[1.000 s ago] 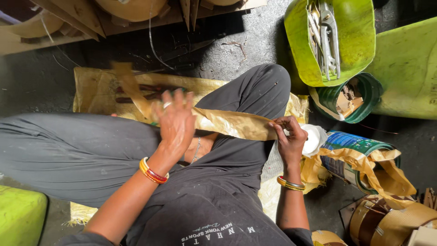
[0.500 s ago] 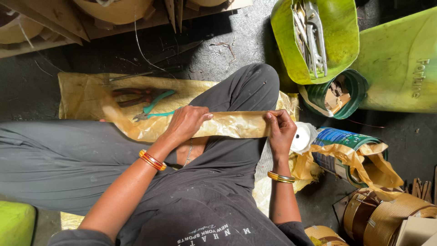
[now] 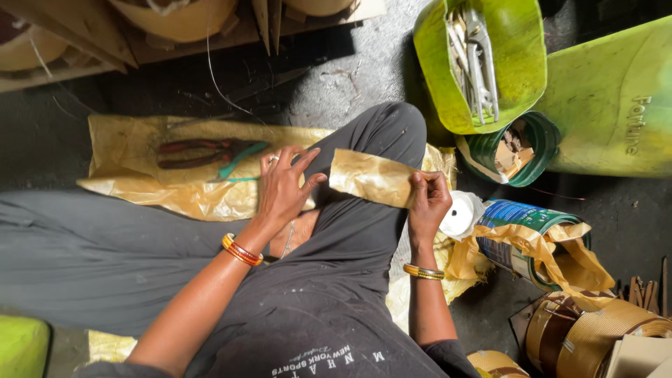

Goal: The person sits on the floor and uses pliers to cut a white wire. They then fold a strip of brown paper and insert it into a cylindrical copper-wound component, repeating this process with multiple paper strips.

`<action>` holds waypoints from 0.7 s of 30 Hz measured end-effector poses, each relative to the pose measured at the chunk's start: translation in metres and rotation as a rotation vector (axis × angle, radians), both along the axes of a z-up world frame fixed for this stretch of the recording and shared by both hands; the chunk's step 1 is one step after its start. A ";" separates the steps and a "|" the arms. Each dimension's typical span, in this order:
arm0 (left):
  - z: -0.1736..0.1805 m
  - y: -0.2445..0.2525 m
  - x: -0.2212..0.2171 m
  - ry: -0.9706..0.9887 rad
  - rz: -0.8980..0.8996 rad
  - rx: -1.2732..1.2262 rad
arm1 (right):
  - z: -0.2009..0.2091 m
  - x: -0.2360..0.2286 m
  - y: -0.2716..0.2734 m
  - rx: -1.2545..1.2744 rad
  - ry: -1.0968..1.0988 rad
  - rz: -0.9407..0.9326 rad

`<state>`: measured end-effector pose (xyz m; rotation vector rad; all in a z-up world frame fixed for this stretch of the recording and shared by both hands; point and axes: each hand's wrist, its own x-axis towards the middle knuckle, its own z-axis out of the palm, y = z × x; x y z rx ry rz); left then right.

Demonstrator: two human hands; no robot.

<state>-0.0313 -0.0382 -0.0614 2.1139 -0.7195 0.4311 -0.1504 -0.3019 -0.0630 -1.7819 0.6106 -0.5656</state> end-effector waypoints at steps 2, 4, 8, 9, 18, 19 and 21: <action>0.009 -0.012 0.007 -0.091 -0.035 -0.116 | 0.002 0.004 -0.003 -0.022 0.027 0.015; 0.005 -0.027 0.012 0.494 -0.195 -0.029 | 0.001 0.002 -0.005 -0.001 0.014 0.029; -0.018 -0.046 0.019 0.983 -0.371 -0.249 | 0.000 -0.002 -0.015 0.049 0.064 0.055; -0.024 -0.047 0.021 1.049 -0.393 -0.316 | -0.001 -0.003 -0.019 0.140 0.064 0.081; -0.041 -0.058 0.024 1.272 -0.548 -0.631 | -0.012 -0.028 -0.067 0.412 0.062 0.302; -0.042 -0.059 0.025 1.281 -0.548 -0.620 | -0.012 -0.030 -0.071 0.423 0.088 0.322; -0.046 -0.062 0.027 1.199 -0.572 -0.549 | -0.011 -0.031 -0.077 0.401 0.120 0.375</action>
